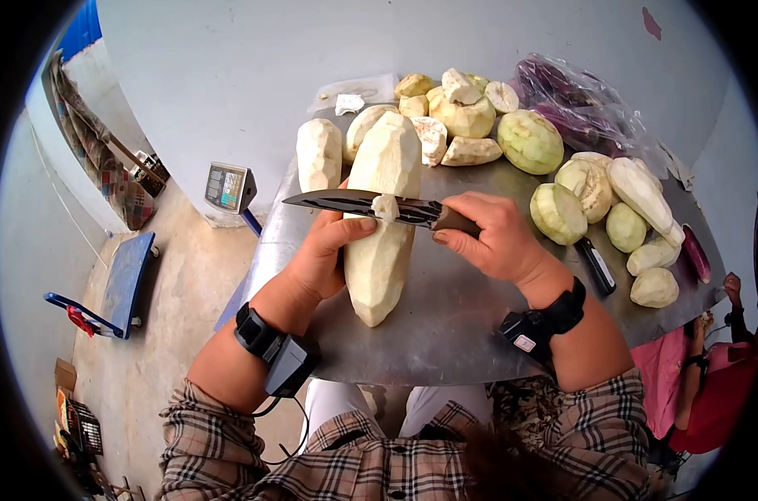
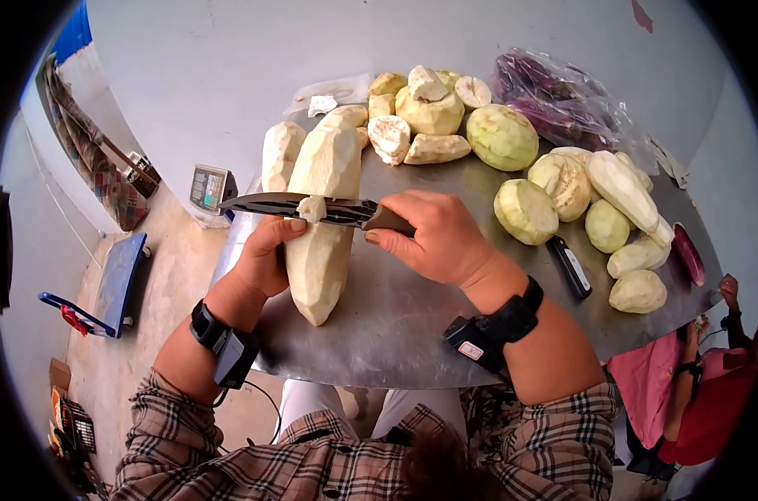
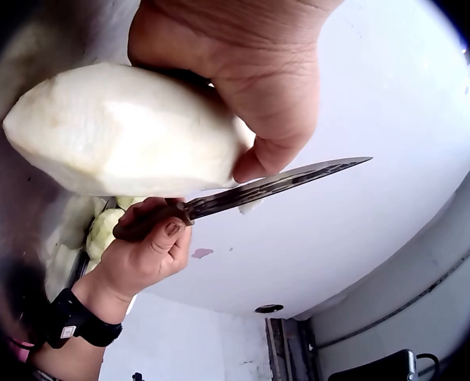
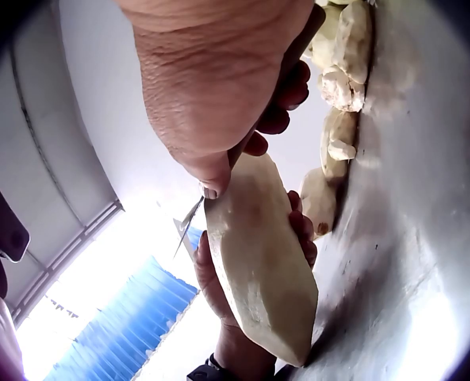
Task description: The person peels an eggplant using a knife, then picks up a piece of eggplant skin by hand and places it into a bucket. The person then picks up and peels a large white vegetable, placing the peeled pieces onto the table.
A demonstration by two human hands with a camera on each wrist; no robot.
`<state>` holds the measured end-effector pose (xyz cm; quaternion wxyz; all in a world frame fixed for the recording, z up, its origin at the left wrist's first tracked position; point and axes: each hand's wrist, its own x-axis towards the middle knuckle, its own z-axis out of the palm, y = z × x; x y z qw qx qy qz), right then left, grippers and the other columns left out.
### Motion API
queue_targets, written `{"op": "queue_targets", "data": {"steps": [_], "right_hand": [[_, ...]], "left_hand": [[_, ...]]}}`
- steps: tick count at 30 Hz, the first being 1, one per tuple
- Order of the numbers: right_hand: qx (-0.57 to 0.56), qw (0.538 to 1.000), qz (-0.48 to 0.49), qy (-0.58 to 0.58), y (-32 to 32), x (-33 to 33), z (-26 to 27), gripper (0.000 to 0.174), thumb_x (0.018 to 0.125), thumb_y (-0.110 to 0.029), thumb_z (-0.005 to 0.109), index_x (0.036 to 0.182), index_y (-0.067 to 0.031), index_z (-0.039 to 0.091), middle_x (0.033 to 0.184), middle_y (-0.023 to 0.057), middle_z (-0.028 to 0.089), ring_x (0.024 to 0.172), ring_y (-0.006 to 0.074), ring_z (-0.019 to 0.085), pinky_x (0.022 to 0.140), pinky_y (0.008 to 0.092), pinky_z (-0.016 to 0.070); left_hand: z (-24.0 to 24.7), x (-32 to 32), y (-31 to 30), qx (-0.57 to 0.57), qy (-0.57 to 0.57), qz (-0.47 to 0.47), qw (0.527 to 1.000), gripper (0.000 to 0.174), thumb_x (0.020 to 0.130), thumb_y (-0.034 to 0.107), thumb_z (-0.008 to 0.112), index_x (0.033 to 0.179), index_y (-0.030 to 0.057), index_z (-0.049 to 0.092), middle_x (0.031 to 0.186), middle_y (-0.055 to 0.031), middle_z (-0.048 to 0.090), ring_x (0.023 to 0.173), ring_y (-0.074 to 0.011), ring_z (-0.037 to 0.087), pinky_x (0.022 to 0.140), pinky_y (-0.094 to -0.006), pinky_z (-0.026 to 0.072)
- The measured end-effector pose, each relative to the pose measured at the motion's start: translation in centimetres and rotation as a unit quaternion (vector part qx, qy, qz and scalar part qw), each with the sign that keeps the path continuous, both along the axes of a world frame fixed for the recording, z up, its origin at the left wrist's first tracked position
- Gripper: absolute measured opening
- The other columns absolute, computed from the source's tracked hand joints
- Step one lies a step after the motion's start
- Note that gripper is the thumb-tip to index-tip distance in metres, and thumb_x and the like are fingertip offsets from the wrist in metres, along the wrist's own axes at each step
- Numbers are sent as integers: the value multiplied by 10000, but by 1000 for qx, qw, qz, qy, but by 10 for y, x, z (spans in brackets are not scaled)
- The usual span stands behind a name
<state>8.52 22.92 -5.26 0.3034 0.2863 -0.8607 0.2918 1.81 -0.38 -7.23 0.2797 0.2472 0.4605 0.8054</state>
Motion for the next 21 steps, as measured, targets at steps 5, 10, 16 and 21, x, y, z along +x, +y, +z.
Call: {"op": "queue_targets", "data": {"steps": [5, 10, 16, 21], "right_hand": [[-14, 1000, 8, -8, -2, 1, -1, 289, 816, -293, 741, 898, -33, 644, 762, 129, 620, 675, 325, 603, 607, 376, 482], [-1, 1000, 6, -5, -2, 1, -2, 301, 813, -300, 744, 906, -33, 642, 768, 130, 618, 678, 324, 604, 605, 376, 482], [4, 1000, 5, -6, -3, 1, -2, 293, 805, -278, 749, 908, -28, 637, 774, 136, 618, 686, 331, 603, 610, 377, 483], [9, 999, -6, -35, -6, 3, 0, 247, 776, -159, 745, 939, -11, 634, 782, 147, 615, 690, 339, 599, 614, 380, 478]], "left_hand": [[1, 0, 0, 35, -27, 4, 999, 826, 674, 132, 635, 1441, 119, 328, 1237, -109, 556, 1131, -277, 561, 991, -439, 465], [2, 1, 0, 71, -26, -3, 997, 869, 656, 121, 627, 1463, 145, 306, 1268, -121, 548, 1153, -298, 550, 1017, -467, 447], [4, 4, 3, 65, -7, 7, 998, 898, 651, 79, 634, 1475, 148, 284, 1292, -121, 532, 1174, -299, 543, 1017, -471, 450], [-1, 0, 6, 106, 7, -42, 993, 882, 677, 41, 625, 1473, 150, 259, 1253, -109, 540, 1150, -287, 560, 998, -455, 470]]}}
